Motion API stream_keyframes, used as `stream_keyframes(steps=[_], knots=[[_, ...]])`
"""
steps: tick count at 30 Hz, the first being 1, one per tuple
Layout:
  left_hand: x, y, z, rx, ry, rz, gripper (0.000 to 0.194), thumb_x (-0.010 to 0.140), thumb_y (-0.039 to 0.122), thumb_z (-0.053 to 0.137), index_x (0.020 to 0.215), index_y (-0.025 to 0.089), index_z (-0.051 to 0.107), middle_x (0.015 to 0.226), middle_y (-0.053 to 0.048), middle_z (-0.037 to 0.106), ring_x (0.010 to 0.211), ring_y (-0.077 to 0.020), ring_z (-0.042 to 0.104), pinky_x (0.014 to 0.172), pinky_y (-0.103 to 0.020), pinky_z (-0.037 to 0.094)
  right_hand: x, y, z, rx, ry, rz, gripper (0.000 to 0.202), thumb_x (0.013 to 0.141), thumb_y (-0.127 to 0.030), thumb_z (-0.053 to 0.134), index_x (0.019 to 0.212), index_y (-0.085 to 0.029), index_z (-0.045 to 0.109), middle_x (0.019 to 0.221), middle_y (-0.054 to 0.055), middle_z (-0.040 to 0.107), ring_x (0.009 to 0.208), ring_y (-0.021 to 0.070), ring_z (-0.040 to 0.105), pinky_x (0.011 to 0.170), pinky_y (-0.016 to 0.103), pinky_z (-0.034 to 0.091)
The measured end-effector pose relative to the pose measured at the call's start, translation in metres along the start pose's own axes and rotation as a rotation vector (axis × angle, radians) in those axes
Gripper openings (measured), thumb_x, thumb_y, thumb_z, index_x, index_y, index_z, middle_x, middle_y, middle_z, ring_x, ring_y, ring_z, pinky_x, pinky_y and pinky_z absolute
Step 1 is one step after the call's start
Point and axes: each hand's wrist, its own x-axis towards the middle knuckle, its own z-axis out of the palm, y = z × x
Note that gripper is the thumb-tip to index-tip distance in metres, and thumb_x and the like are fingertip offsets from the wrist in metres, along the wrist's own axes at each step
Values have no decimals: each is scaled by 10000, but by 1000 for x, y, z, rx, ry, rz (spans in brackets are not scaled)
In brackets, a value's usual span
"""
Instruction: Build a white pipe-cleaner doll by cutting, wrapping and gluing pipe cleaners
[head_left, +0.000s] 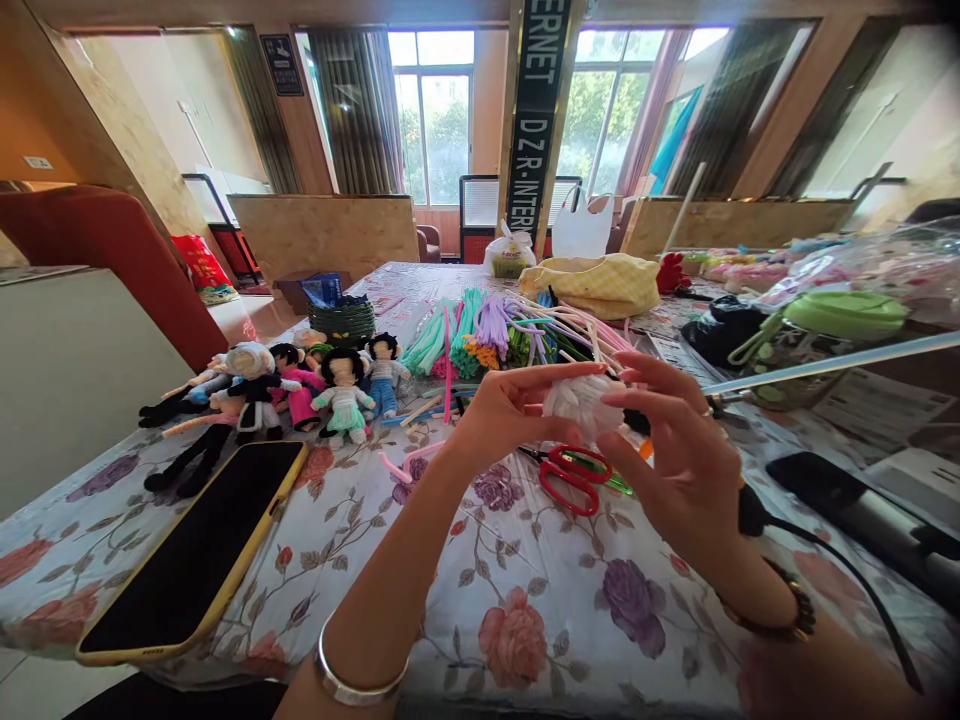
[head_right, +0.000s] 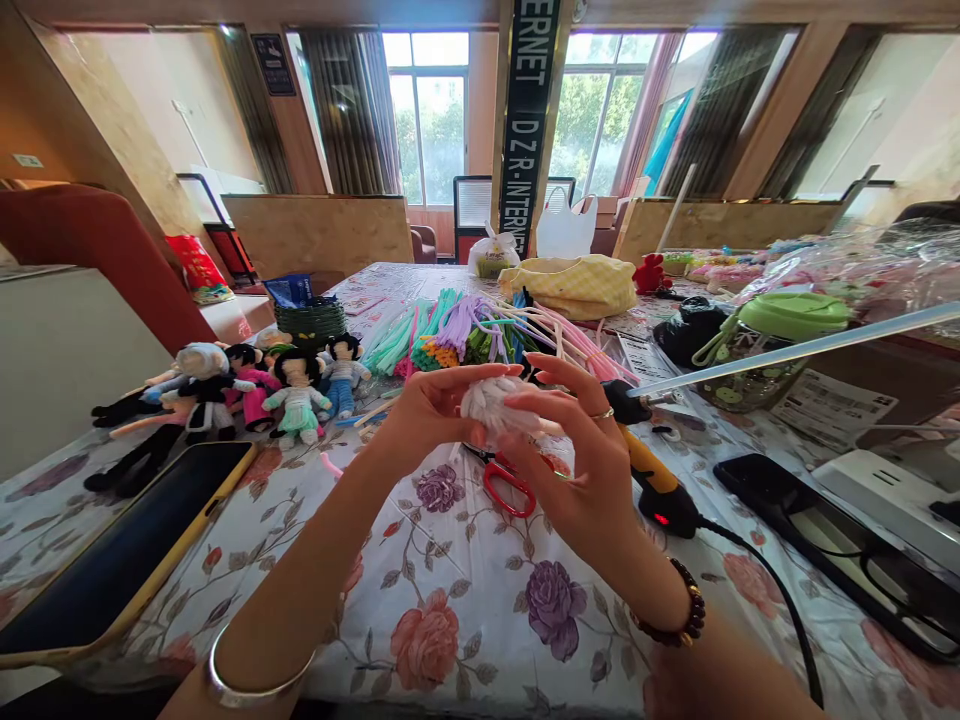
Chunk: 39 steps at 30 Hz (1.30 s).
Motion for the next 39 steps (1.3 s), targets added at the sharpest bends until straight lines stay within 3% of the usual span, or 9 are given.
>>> stream_keyframes(steps=[7,15,25,32,39], knots=[[1,-4,3,-19,20,-17,526,564,198,816,1068,273,683,991,-22,717,901,-193,655,811,-319,520,-6,-1,2,-80,21,-43,264,757,-175,692,912,-388,706,1302,-13,515,1206,279,488,967,513,430],[2,-9,6,-22,19,4,505,571,209,817,1057,256,688,996,-29,710,865,-170,654,770,-294,536,-4,-2,3,-40,41,-1,90,748,-231,717,776,-316,705,1289,-8,531,1252,283,443,937,489,457],[3,-11,7,18,8,15,500,553,187,824,1024,297,701,978,3,722,877,-167,669,807,-282,533,-2,-2,1,-120,2,-41,125,792,-184,650,707,-275,651,1266,-12,541,1236,267,424,912,475,441],[3,-10,7,3,10,35,479,557,200,821,1013,288,706,1061,-19,705,930,-193,663,799,-298,537,-2,-1,1,-109,20,-16,108,815,-202,622,721,-254,620,1264,6,536,1231,264,444,951,475,419],[4,-9,4,0,52,43,492,545,251,830,1020,275,705,1000,-31,716,963,-229,654,825,-342,525,-2,3,1,-80,85,-31,71,778,-201,675,752,-264,655,1214,16,561,1154,256,499,929,484,440]])
